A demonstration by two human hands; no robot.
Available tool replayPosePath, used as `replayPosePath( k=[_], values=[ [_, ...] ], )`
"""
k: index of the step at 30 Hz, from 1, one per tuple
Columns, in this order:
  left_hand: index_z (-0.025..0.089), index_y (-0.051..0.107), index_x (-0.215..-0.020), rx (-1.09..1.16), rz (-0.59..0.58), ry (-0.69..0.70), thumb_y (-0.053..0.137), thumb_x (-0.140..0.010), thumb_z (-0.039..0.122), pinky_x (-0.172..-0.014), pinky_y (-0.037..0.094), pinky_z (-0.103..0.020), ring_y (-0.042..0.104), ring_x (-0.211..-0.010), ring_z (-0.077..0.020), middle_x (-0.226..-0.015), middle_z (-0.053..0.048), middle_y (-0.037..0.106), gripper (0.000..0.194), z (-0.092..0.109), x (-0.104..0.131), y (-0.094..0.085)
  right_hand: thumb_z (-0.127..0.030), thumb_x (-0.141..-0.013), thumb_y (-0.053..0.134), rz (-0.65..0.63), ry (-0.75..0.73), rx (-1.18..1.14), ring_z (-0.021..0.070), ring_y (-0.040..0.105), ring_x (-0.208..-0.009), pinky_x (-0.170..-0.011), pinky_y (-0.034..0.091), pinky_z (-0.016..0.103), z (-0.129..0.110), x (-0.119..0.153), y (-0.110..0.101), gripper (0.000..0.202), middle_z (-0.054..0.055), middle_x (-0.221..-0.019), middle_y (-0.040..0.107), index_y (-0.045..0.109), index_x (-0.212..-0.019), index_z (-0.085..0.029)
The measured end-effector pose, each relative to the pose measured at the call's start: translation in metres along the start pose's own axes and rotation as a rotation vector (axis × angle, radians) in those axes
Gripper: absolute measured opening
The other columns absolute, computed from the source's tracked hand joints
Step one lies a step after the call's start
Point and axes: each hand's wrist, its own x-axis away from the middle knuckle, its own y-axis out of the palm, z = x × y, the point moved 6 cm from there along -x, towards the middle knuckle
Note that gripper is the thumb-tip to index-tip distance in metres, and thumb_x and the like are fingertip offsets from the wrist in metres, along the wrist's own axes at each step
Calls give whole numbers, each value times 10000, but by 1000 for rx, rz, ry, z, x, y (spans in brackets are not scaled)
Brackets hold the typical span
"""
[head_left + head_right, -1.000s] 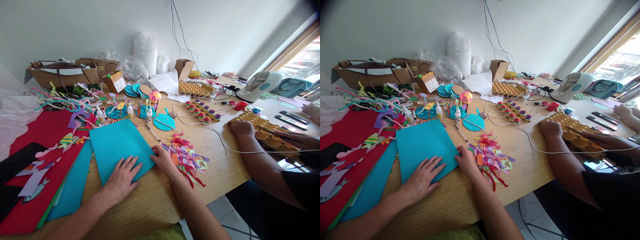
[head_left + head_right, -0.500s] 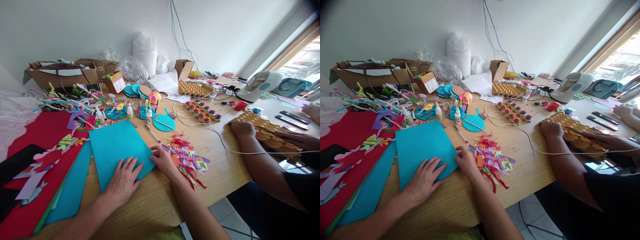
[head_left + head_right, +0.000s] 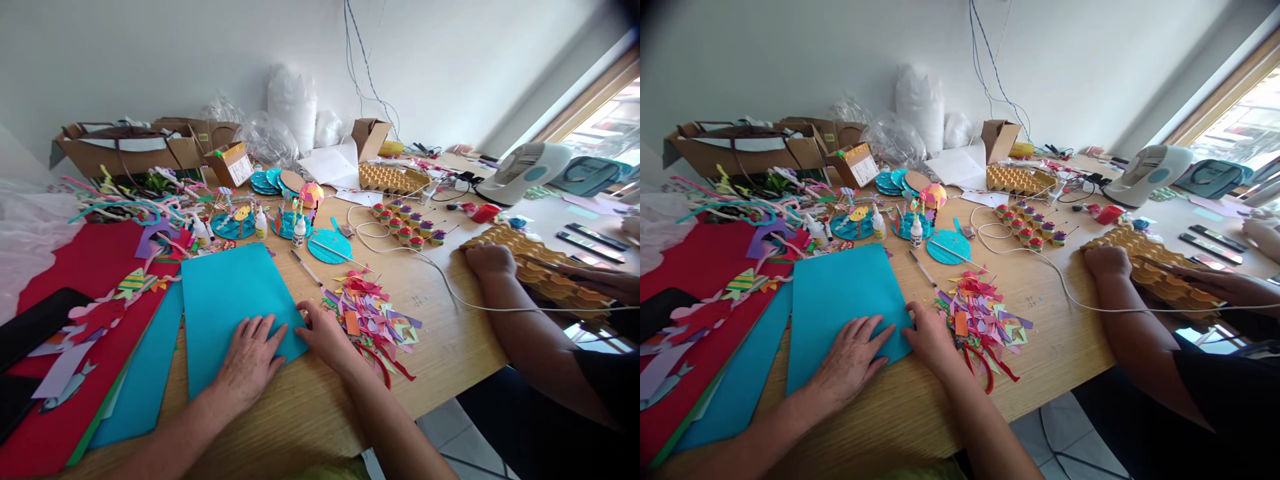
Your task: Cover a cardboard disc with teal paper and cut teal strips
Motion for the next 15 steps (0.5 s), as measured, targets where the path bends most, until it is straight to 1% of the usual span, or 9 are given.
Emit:
replayPosePath(
  k=[3, 6, 10, 15],
  values=[
    [294, 435, -1274, -9, -1, 26, 549, -797, 317, -964, 295, -502, 347, -1219, -331, -1377, -118, 384, 491, 0, 2, 7, -150, -691, 584, -17, -4, 40, 144, 535, -667, -643, 355, 240, 0, 3, 1, 382, -17, -714, 585, 533, -1061, -235],
    [338, 404, -1287, -23, -4, 40, 543, -802, 333, -975, 271, -509, 307, -1253, -338, -1397, -111, 360, 504, 0, 4, 14, -162, -703, 584, -37, -9, 74, 145, 536, -666, -673, 352, 251, -1, 5, 1, 361, -16, -712, 594, 546, -1054, -241],
    [374, 416, -1269, -27, -24, 45, 552, -796, 345, -974, 255, -527, 288, -1262, -355, -1407, -108, 345, 493, 0, 5, 18, -172, -714, 572, -67, -23, 99, 139, 521, -619, -623, 341, 238, -3, 7, -2, 324, -18, -671, 590, 564, -1034, -227],
    [434, 383, -1268, -20, -37, 49, 560, -796, 326, -961, 255, -548, 265, -1270, -371, -1424, -83, 319, 516, 1, 6, 20, -126, -706, 545, -93, -38, 108, 129, 520, -597, -574, 329, 218, 1, 8, -4, 311, -30, -629, 587, 576, -1002, -216]
  ],
)
